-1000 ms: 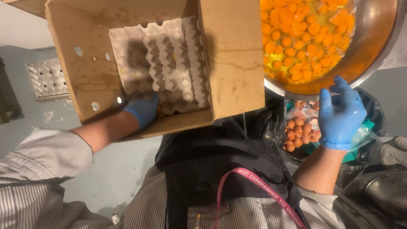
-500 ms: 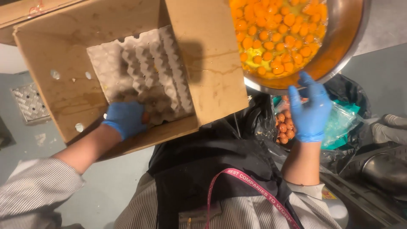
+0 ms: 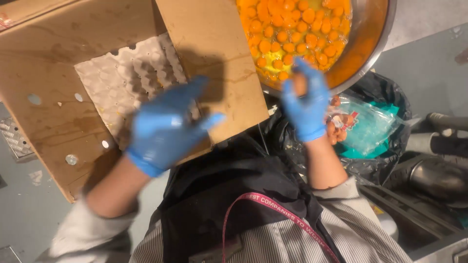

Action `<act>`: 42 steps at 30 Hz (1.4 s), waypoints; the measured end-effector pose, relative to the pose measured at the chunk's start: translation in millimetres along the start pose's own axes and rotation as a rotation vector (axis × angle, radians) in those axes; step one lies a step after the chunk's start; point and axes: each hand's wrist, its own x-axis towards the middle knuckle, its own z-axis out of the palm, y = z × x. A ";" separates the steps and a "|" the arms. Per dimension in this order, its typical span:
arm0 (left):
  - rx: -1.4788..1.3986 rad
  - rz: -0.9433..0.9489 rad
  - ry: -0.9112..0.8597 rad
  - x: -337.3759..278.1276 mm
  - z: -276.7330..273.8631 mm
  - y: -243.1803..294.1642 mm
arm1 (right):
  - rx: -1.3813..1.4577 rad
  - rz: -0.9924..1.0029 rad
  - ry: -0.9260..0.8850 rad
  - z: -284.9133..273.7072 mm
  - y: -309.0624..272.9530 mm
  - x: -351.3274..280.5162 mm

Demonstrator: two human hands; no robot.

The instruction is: The recorder is cracking a large volume of eggs from a cardboard carton into a large stainless steel bowl.

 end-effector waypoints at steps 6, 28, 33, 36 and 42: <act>0.555 -0.256 -0.306 -37.8 -29.9 -121.5 | -0.417 0.291 -0.014 -21.3 111.9 -28.5; 1.102 0.129 -0.747 -87.7 -0.6 -137.5 | -0.474 0.211 0.046 -82.2 148.5 6.6; 0.925 -0.083 -0.757 -68.2 -31.4 -106.7 | -0.468 0.245 0.110 -130.5 156.5 -45.4; 0.872 -0.008 -0.627 -60.9 -64.8 -98.4 | -0.511 0.369 -0.049 -134.8 153.2 -65.2; 0.504 -0.197 -0.586 -35.1 -139.7 -76.0 | -0.588 0.241 -0.275 -90.2 62.1 -25.8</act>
